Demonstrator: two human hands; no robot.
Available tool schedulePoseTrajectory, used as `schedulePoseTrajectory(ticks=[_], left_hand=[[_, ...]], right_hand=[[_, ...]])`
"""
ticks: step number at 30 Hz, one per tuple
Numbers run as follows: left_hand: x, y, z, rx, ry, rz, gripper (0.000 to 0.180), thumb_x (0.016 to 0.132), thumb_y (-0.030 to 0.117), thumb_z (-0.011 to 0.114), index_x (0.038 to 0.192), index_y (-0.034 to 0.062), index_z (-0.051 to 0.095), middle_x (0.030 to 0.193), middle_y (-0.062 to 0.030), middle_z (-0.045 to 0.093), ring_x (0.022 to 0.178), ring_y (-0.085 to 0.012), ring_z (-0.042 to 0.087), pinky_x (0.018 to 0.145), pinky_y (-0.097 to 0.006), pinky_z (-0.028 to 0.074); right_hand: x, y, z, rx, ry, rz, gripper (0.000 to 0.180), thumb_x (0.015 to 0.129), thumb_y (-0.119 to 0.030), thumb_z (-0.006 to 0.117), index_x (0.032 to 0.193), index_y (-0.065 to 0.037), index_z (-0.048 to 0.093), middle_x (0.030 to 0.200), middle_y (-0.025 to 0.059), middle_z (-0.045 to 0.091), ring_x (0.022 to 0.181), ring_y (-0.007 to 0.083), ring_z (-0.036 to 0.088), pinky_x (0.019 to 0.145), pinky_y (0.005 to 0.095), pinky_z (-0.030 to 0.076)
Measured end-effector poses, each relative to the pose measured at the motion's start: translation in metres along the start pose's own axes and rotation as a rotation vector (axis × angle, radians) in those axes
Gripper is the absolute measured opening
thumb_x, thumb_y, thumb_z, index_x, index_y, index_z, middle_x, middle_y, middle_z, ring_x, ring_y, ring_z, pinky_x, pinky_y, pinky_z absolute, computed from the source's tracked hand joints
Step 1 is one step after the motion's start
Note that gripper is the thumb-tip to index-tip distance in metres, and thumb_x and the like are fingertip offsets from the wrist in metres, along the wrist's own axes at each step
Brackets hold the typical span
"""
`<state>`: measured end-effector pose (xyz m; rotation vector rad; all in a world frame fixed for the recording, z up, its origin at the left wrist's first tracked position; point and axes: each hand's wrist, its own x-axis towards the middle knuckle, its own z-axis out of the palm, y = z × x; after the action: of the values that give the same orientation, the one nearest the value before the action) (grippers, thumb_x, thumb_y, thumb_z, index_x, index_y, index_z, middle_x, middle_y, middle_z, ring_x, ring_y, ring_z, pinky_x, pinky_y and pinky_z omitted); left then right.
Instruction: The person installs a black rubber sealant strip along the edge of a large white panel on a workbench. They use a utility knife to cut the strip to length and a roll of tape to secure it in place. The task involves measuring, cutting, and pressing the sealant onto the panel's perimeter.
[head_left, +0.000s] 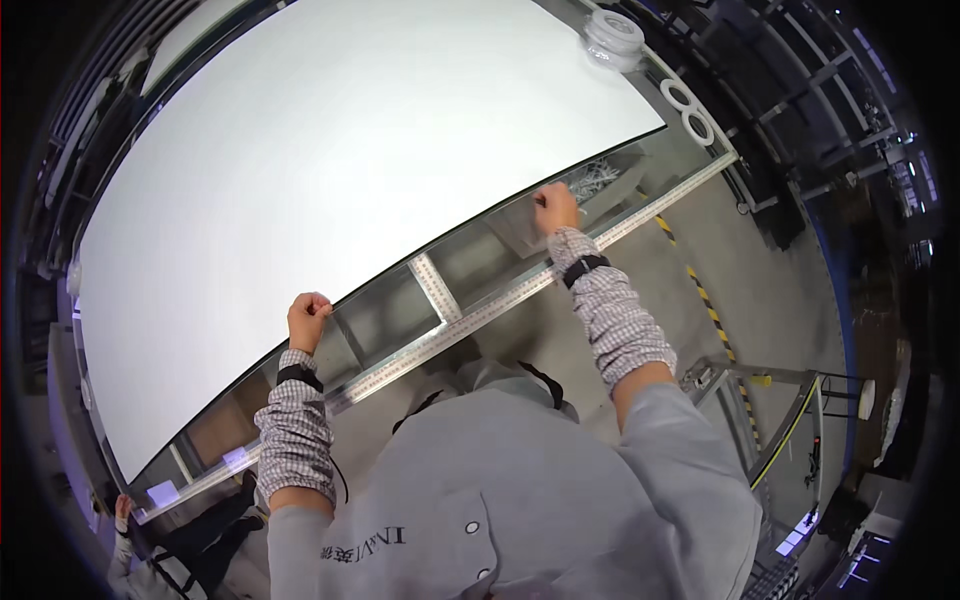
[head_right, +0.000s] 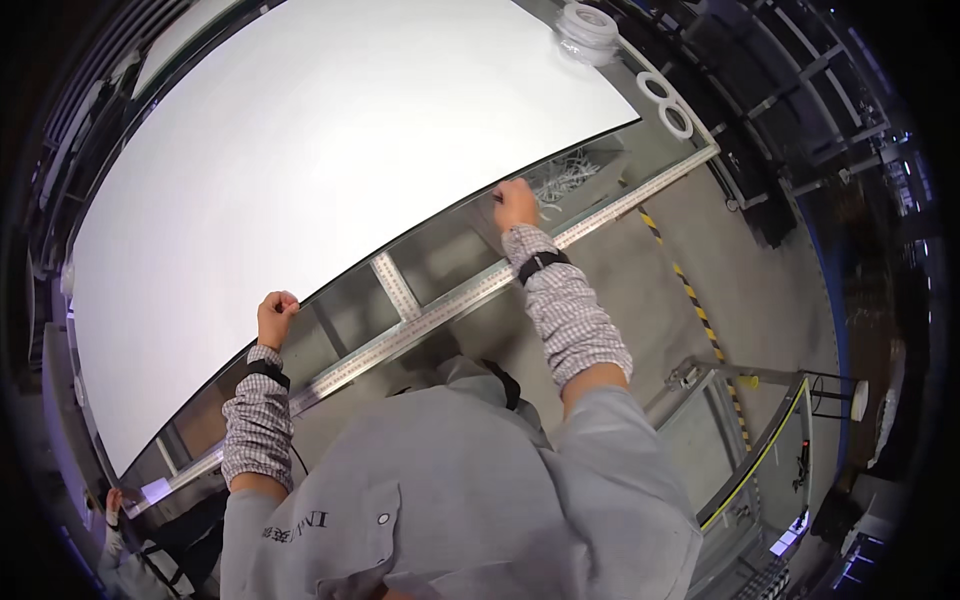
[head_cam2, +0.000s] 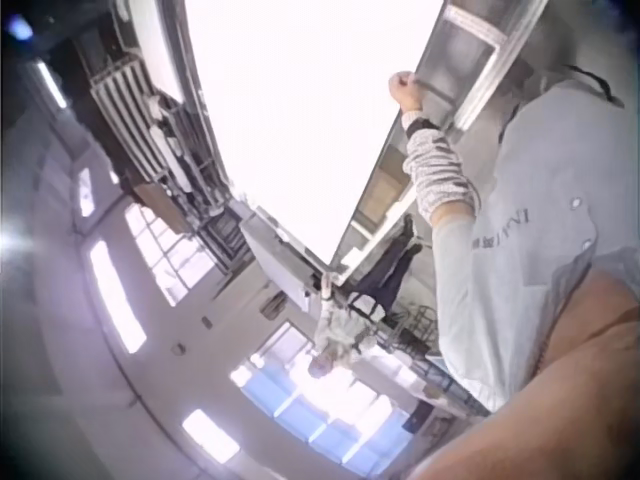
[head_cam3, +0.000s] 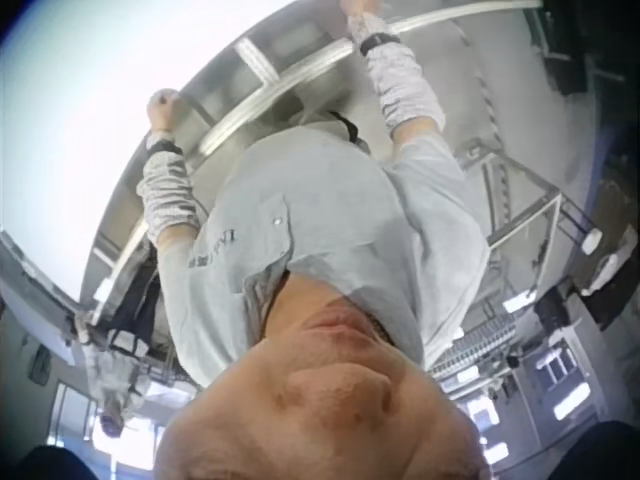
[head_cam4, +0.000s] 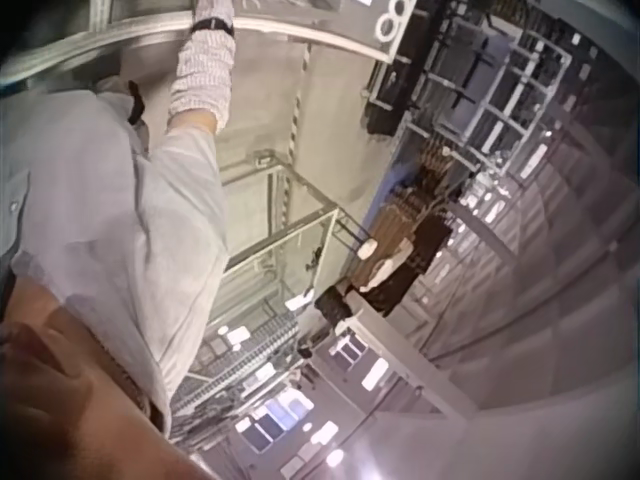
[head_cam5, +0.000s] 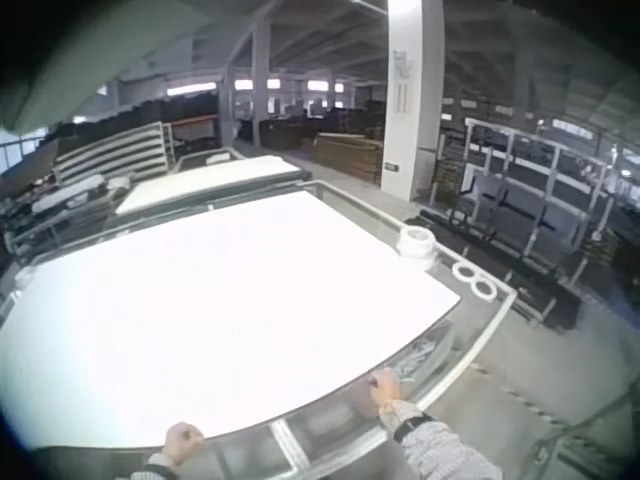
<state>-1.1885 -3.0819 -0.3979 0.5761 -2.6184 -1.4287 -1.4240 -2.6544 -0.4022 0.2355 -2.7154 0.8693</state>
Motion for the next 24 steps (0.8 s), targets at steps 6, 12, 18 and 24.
schedulePoseTrajectory(ticks=[6,12,18,24], left_hand=[[0.002,0.01,0.0,0.049,0.025,0.088,0.007,0.073,-0.001,0.064,0.074,0.0029,0.057,0.067,0.0007,0.051,0.061,-0.0079,0.047,0.057,-0.022,0.041],[-0.012,0.048,0.034,0.387,0.228,0.273,0.009,0.067,0.004,0.064,0.065,0.0032,0.055,0.068,-0.0104,0.051,0.066,-0.0267,0.05,0.061,-0.037,0.039],[0.034,0.135,0.177,0.233,0.21,0.272,0.005,0.072,0.005,0.061,0.076,0.0015,0.062,0.078,-0.0106,0.056,0.08,-0.0264,0.053,0.071,-0.035,0.043],[0.068,0.197,0.28,0.238,0.276,0.309,0.009,0.071,0.009,0.066,0.08,0.0078,0.066,0.08,-0.0053,0.058,0.079,-0.0251,0.053,0.07,-0.036,0.044]], right_hand=[[-0.042,0.038,-0.04,0.095,-0.102,0.127,0.01,0.069,-0.012,0.067,0.076,-0.004,0.063,0.076,0.0146,0.058,0.071,0.0324,0.058,0.063,0.0407,0.046],[-0.008,0.053,-0.048,0.269,-0.196,-0.126,0.01,0.072,-0.013,0.068,0.078,-0.006,0.065,0.075,0.0122,0.058,0.072,0.0269,0.059,0.064,0.0362,0.048],[0.058,0.033,-0.013,0.212,-0.396,-0.454,0.017,0.074,-0.017,0.067,0.091,-0.013,0.066,0.093,0.002,0.056,0.079,0.0217,0.059,0.068,0.0344,0.048],[0.062,0.018,0.007,0.315,-0.531,-0.656,0.012,0.071,-0.016,0.066,0.083,-0.015,0.066,0.087,-0.0021,0.057,0.084,0.0177,0.057,0.069,0.0322,0.048]])
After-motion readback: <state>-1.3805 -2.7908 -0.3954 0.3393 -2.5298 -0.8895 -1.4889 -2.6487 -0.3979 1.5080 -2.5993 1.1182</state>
